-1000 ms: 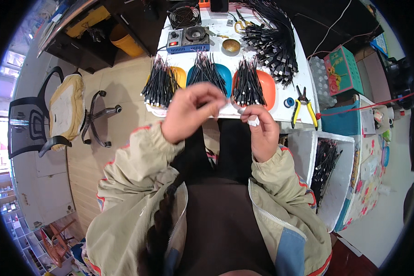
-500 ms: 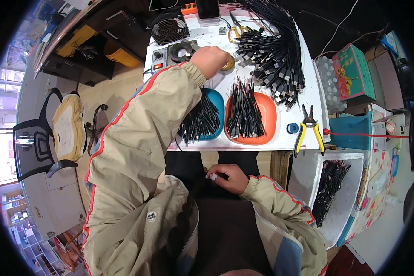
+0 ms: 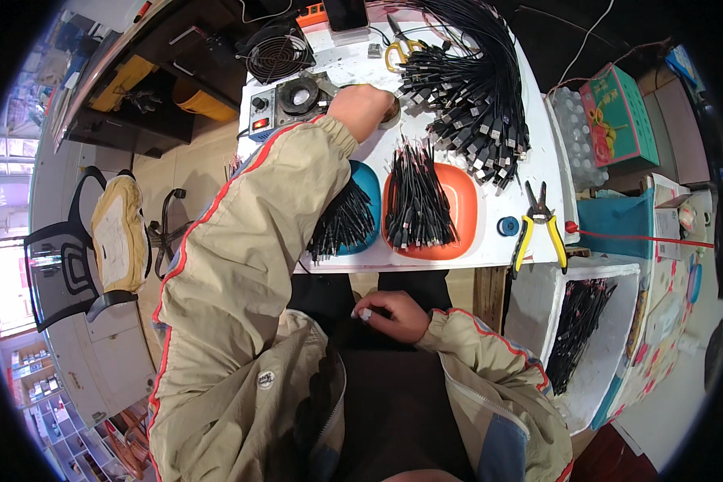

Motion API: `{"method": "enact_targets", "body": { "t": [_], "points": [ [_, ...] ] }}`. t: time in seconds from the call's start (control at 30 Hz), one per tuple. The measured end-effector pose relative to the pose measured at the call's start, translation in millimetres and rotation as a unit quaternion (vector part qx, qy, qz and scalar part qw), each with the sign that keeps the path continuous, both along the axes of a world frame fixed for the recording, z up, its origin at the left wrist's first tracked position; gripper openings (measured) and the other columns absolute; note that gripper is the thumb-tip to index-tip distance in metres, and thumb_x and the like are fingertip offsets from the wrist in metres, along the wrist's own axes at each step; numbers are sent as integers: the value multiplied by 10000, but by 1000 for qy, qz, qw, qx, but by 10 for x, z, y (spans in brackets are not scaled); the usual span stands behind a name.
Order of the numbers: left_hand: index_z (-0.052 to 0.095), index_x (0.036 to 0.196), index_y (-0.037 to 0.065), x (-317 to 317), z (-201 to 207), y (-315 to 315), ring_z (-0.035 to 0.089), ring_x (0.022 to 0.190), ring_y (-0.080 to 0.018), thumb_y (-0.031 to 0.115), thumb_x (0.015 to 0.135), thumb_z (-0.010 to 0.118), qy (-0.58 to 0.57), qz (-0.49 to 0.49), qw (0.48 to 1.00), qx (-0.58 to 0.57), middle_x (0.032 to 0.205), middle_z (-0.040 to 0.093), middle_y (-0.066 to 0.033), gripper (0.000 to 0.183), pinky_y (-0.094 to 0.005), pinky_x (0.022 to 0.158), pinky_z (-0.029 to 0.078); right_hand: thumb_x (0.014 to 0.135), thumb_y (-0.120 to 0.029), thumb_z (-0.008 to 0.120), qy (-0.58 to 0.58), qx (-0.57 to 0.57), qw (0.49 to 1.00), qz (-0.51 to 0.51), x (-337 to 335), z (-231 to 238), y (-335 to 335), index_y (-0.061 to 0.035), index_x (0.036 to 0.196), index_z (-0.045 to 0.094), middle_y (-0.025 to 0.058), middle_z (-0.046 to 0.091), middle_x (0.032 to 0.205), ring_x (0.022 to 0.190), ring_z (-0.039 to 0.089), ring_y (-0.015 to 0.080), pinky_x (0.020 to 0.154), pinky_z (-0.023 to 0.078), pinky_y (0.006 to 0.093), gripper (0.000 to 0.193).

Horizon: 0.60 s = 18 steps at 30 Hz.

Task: The person repeatedly picks up black wires from trays on a table, wraps a white material around the exposed ends, and places the finished wires into a container. The process is repeated for multiple wires throughout the clip.

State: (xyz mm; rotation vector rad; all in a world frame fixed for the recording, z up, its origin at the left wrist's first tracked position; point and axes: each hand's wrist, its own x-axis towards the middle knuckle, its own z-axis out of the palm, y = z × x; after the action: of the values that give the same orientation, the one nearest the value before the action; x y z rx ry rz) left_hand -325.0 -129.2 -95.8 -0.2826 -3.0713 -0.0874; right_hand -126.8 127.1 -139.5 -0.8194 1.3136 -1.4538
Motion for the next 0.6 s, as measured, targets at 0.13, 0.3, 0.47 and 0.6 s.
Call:
{"method": "enact_targets", "body": {
  "t": [0.13, 0.3, 0.47, 0.6],
  "points": [
    [696, 910, 93, 132, 133, 5, 647, 772, -355, 189, 821, 633, 34, 18, 999, 39, 795, 662, -159, 144, -451, 681, 511, 919, -112, 545, 44, -20, 999, -7, 19, -23, -20, -26, 1027, 626, 86, 663, 918, 834, 635, 169, 746, 494, 299, 160],
    [688, 921, 58, 410, 514, -154, 628, 803, -335, 168, 841, 646, 108, -1, 987, 121, 828, 647, -145, 142, -421, 688, 498, 950, -135, 532, 27, -15, 999, -13, 77, -57, -50, -15, 1021, 630, 54, 655, 897, 779, 606, 119, 721, 494, 272, 170],
    [665, 903, 29, 762, 801, -488, 603, 753, -313, 50, 800, 688, 170, -22, 974, 147, 860, 583, -126, 108, -385, 659, 489, 941, -124, 540, 53, -8, 998, -15, 113, -86, -56, -32, 1031, 625, 50, 635, 835, 739, 590, 113, 670, 482, 271, 153],
    [627, 877, 12, 889, 841, -830, 578, 785, -334, 23, 777, 688, 179, 50, 973, 134, 826, 547, -135, 118, -394, 679, 468, 946, -132, 544, 51, 3, 998, -23, 142, -94, -66, -38, 1028, 627, 39, 632, 809, 717, 598, 95, 651, 482, 251, 150]
  ]
}}
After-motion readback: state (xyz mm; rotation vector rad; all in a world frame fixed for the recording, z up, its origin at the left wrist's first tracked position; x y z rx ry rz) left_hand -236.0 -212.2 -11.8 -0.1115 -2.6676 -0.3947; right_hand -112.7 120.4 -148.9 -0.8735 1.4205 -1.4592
